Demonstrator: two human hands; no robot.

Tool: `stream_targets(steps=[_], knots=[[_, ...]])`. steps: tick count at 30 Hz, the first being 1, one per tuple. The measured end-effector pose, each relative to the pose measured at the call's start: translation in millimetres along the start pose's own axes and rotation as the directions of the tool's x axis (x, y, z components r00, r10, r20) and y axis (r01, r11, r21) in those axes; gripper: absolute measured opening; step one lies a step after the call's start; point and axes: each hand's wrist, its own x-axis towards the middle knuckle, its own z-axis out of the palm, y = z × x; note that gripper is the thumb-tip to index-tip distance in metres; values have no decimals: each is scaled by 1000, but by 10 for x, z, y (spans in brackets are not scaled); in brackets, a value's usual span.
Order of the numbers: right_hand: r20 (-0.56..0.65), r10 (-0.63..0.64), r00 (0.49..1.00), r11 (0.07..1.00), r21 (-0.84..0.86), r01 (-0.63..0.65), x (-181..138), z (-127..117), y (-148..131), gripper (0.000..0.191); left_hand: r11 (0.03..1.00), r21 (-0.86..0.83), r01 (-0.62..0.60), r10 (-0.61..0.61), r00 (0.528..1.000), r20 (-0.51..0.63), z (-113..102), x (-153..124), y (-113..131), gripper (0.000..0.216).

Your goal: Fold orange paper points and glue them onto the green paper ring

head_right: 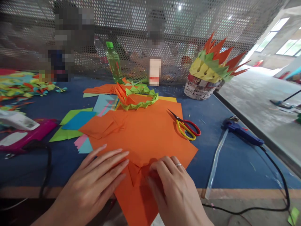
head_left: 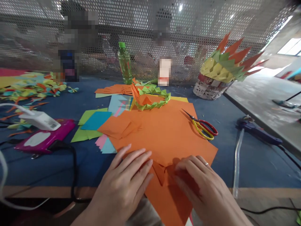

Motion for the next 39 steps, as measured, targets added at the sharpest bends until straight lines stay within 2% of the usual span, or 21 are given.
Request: stream_targets(steps=[4, 7, 8, 11, 13, 19, 25, 30, 39], knots=[[-116, -49, 992, 999, -5, 49, -11, 2, -22, 27, 998, -37, -48, 48, 999, -7, -55, -22, 60, 26], [-122, -158, 980, 987, -9, 158, 10, 9, -56, 35, 991, -106, -85, 81, 996, -38, -94, -73, 110, 36], [-115, -188, 975, 982, -7, 189, 14, 17, -66, 38, 988, -111, -105, 104, 994, -16, -106, -81, 122, 39], [-117, -220, 968, 975, 8, 223, 17, 49, -80, 41, 987, -98, -130, 145, 974, 172, -134, -67, 127, 41], [-115, -219, 969, 974, 30, 224, 21, 70, -78, 40, 988, -84, -127, 143, 965, 220, -137, -42, 113, 40], [-139, -241, 961, 967, 47, 249, 69, 89, -50, 30, 988, -73, -133, 143, 978, 153, -96, 55, 119, 35], [-156, -243, 957, 966, 53, 254, 81, 76, -50, 27, 990, -115, -84, 97, 989, 108, -90, 153, 155, 34], [-187, -236, 954, 965, 73, 253, 72, 81, -72, 16, 990, -123, -67, 81, 990, 116, -35, 89, 147, 27], [-213, -200, 956, 973, 69, 219, -91, 143, 65, 15, 975, -218, 37, -28, 999, 43, 75, 24, 178, 18]])
